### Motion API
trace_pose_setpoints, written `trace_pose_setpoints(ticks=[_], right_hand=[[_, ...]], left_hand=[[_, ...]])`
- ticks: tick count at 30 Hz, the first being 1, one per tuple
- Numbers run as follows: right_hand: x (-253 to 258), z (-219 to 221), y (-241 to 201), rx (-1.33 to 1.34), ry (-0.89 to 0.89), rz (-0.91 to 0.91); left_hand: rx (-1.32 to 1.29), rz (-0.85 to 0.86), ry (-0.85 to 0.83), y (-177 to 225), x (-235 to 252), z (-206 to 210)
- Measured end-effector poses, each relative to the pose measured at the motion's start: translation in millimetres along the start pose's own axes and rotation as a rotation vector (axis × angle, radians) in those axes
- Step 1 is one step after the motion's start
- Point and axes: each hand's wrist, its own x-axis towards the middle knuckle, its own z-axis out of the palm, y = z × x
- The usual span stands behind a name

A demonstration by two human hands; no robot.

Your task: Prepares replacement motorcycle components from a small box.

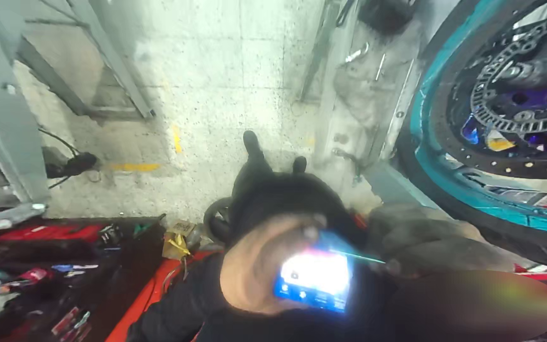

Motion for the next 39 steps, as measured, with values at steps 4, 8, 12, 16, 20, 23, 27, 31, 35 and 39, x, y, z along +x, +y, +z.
trace_pose_setpoints(ticks=[4,8,12,16,20,23,27,31,35,39], right_hand=[[33.3,40.6,11.2,-0.052,0.048,-0.046],[59.7,67.0,18.6,-0.133,0.054,-0.097],[79.7,84.7,23.0,-0.206,0.020,-0.117],[93.7,99.2,24.9,-0.285,-0.045,-0.149],[107.9,108.6,33.4,-0.292,-0.134,-0.207],[115.1,113.9,38.3,-0.275,-0.142,-0.222],[113.6,116.7,40.5,-0.264,-0.126,-0.199],[100.9,114.0,32.9,-0.321,-0.039,-0.165],[93.4,109.5,22.6,-0.374,0.014,-0.127],[81.0,102.9,13.4,-0.404,0.092,-0.102]], left_hand=[[-0.016,0.030,-0.036,-4.2,4.3,-49.9],[-0.010,0.043,-0.082,-7.7,7.8,-90.4],[-0.022,0.051,-0.098,-10.4,9.8,-119.1],[0.022,0.077,-0.109,-10.2,12.2,-141.5],[0.035,0.098,-0.134,-10.6,13.0,-157.6],[0.029,0.111,-0.137,-12.5,11.7,-164.3],[-0.036,0.120,-0.121,-16.9,7.0,-165.1],[-0.050,0.129,-0.119,-17.9,8.3,-155.5],[-0.044,0.137,-0.131,-18.7,10.3,-145.7],[-0.058,0.137,-0.096,-16.1,9.7,-134.9]])
